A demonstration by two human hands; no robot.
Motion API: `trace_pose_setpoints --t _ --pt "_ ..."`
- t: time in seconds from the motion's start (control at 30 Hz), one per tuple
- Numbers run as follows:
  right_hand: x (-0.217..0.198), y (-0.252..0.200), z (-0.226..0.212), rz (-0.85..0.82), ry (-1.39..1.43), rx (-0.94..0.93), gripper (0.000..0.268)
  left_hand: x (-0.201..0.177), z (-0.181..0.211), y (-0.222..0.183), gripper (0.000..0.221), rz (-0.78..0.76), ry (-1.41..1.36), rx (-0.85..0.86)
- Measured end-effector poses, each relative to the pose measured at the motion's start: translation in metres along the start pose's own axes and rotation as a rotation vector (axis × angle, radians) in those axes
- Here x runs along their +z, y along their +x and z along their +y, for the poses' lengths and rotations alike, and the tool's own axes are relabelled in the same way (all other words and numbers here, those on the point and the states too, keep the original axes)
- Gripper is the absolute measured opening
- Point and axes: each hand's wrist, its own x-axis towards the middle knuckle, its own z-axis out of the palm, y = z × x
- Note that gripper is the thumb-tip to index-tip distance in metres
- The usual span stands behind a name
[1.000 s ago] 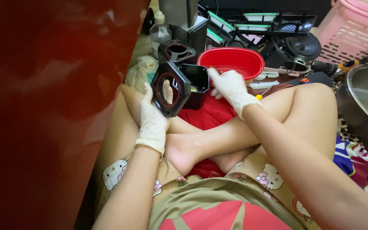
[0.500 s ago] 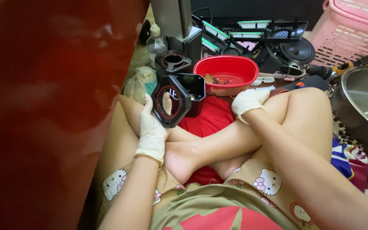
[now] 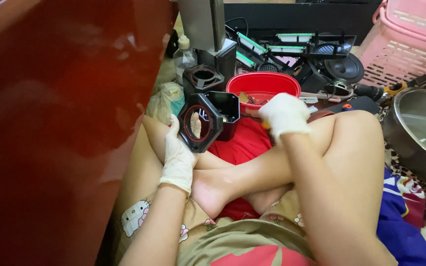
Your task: The person brushes a black plastic housing with a toothbrush and wipes it with a cloth.
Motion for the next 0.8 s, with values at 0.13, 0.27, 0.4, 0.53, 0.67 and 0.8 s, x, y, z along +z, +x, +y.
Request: trace_pose_setpoints --t 0.13,0.27,0.4,0.53,0.67,0.8 --pt "0.026 -0.05 -0.028 0.032 -0.021 -0.012 0.035 0.002 0.001 -0.002 0.039 0.005 0.001 0.007" --pt "0.029 -0.079 -0.059 0.083 -0.049 -0.036 0.032 0.004 0.002 -0.004 0.038 0.001 -0.023 0.011" --pt "0.026 -0.081 -0.051 0.127 -0.075 -0.047 0.029 0.002 0.002 -0.001 0.039 0.006 -0.007 0.003" --pt "0.014 -0.066 -0.03 0.148 -0.091 -0.049 0.028 0.003 0.002 -0.004 0.038 0.018 -0.018 0.006" --pt "-0.005 -0.044 -0.017 0.18 -0.111 -0.064 0.027 -0.003 0.003 0.003 0.038 0.006 -0.018 -0.008" --pt "-0.016 -0.032 0.0 0.216 -0.139 -0.069 0.028 -0.002 0.001 0.005 0.039 0.017 0.004 -0.014"
